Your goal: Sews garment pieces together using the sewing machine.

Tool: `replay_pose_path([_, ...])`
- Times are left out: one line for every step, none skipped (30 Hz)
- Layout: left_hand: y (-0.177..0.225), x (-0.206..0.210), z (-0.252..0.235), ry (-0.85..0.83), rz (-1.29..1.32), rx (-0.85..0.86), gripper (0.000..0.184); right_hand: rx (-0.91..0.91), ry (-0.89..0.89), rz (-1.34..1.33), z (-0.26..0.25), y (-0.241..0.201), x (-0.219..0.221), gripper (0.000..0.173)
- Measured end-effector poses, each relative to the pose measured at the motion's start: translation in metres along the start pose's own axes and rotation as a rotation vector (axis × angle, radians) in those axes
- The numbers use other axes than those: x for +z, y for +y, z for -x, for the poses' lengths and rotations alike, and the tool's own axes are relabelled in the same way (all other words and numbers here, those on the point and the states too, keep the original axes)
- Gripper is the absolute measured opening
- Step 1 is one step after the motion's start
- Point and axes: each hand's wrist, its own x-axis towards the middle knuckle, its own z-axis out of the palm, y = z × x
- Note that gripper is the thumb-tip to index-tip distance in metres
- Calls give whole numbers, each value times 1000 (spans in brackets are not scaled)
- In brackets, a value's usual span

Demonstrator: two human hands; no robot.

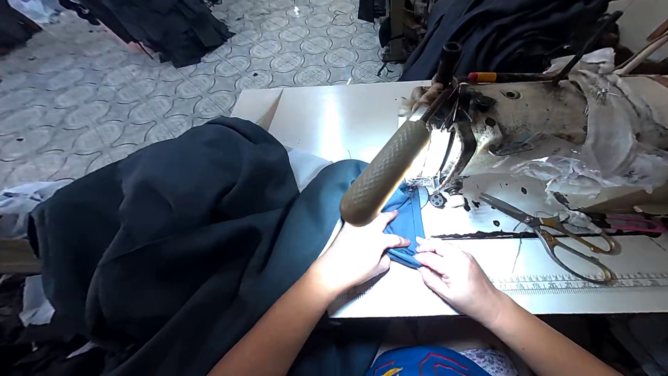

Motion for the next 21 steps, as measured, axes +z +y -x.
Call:
replay_pose_path([0, -7, -2, -85, 60, -41, 41, 8, -11, -1, -2, 0, -1, 24])
replay_pose_path([-1, -12, -4, -140, 112, -71, 40, 13, -23, -4, -4, 0, -2, 24])
replay_pose_path([-2, -15, -7, -168, 142, -93, 40, 8, -28, -4, -7, 2, -3, 24])
replay_pose_path([-3, -18, -10, -194, 151, -112, 39, 4, -42, 0, -10, 4, -5, 24])
replay_pose_path([-3, -20, -14, -215, 142, -133, 38, 9, -68, 7, -14, 6, -7, 24])
replay_pose_path([-4, -21, -17, -231, 134, -154, 39, 23, -100, 17, -18, 9, -9, 25])
replay_pose_path([-6, -21, -20, -237, 130, -165, 38, 36, -127, 27, -23, 11, -11, 25])
replay_pose_path([-9, -21, -23, -237, 128, -179, 38, 49, -149, 31, -27, 12, -13, 25])
replay_pose_path([-12, -18, -26, -228, 121, -189, 37, 48, -147, 35, -30, 14, -13, 24])
replay_pose_path([-16, -16, -28, -219, 115, -200, 36, 42, -137, 42, -33, 17, -13, 22])
replay_pose_path([-18, -17, -31, -218, 108, -215, 35, 33, -122, 45, -36, 20, -12, 21])
replay_pose_path([-18, -19, -33, -213, 103, -218, 34, 20, -110, 58, -38, 22, -11, 20])
replay_pose_path([-18, -21, -34, -202, 103, -212, 32, 15, -108, 69, -39, 24, -11, 20])
replay_pose_path([-18, -22, -34, -189, 109, -199, 30, 17, -116, 73, -40, 25, -11, 19])
replay_pose_path([-19, -22, -35, -170, 119, -188, 29, 25, -127, 79, -42, 25, -11, 19])
replay_pose_path([-22, -19, -35, -134, 149, -169, 28, 37, -133, 86, -45, 24, -12, 19])
replay_pose_path([-25, -15, -36, -90, 180, -154, 28, 57, -146, 79, -49, 23, -13, 20])
replay_pose_path([-28, -10, -38, -44, 200, -145, 28, 82, -157, 56, -52, 23, -14, 20])
replay_pose_path([-31, -5, -40, 2, 206, -143, 29, 117, -168, 25, -56, 25, -14, 19])
replay_pose_path([-32, 0, -42, 36, 197, -151, 31, 141, -168, 1, -59, 28, -13, 19])
replay_pose_path([-32, 3, -45, 70, 178, -165, 33, 147, -162, 1, -62, 32, -12, 19])
